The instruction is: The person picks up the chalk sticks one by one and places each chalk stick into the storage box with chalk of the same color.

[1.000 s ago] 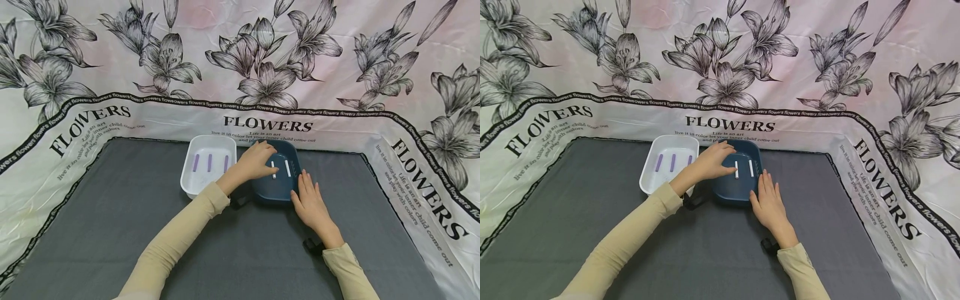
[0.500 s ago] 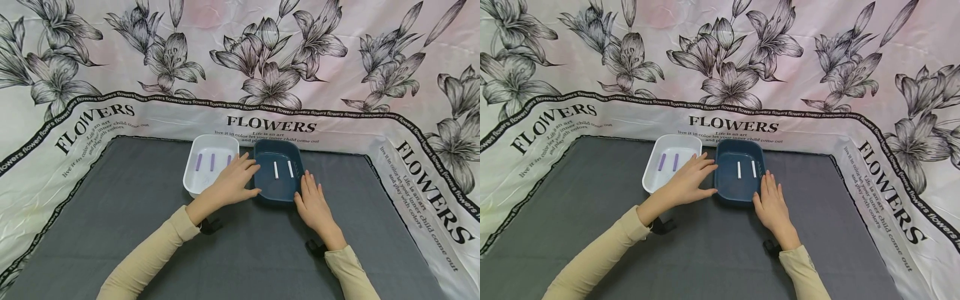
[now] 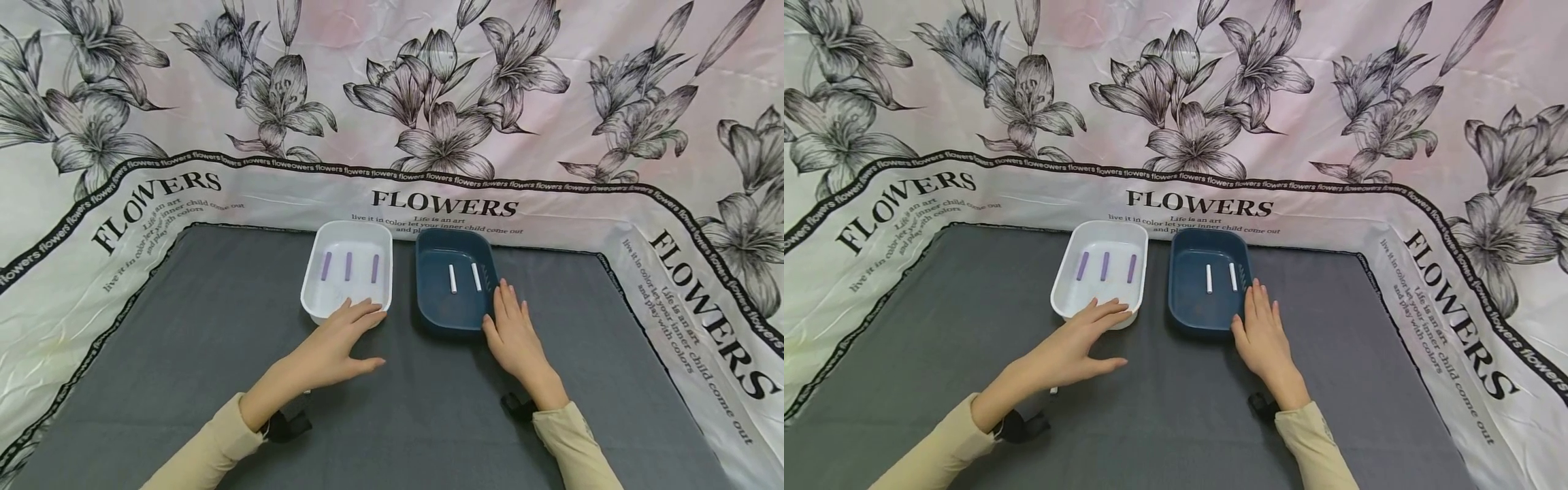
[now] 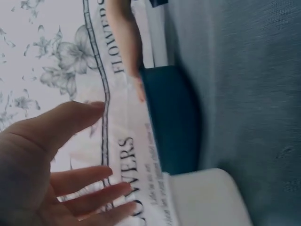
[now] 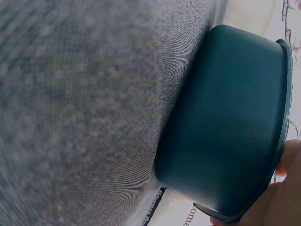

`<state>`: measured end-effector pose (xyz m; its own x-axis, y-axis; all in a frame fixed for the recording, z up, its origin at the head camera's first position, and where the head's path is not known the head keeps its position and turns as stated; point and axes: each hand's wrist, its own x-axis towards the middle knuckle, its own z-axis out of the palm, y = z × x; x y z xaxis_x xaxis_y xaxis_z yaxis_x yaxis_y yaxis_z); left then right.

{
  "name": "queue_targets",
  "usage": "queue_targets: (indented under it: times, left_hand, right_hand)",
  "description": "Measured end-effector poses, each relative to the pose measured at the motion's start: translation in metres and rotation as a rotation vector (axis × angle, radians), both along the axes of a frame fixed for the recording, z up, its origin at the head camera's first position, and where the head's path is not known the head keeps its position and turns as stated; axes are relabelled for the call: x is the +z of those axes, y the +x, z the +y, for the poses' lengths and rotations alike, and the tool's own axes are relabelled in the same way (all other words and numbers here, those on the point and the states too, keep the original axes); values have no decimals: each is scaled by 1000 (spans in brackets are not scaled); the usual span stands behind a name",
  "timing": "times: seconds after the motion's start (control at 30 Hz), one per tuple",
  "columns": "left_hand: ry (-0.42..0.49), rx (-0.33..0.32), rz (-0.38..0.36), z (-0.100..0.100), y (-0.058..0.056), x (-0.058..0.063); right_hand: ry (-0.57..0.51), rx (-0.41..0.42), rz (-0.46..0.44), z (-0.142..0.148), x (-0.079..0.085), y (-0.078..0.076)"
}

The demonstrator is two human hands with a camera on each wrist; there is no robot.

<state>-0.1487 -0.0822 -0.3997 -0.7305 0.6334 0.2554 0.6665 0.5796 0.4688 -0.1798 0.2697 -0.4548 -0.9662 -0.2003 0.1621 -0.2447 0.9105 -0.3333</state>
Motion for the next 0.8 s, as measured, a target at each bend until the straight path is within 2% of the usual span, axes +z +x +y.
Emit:
queue_targets:
  times: [0.2,0.33,0.63,0.8]
  left_hand:
    - [119,-16,-183,-23,16,-20]
    - [166,-37,-239,-41,20,-36]
    - [223,-22,-208,-79,19,-75]
    - [210,-16,-202,-96,17,-91]
  right_hand:
    - [-14,4,13,2,0,1]
    - [-22,8,7,2,-1,1]
    - [-8,3,-20,0,-2,0]
    - [-7,3,-9,-2,0,0]
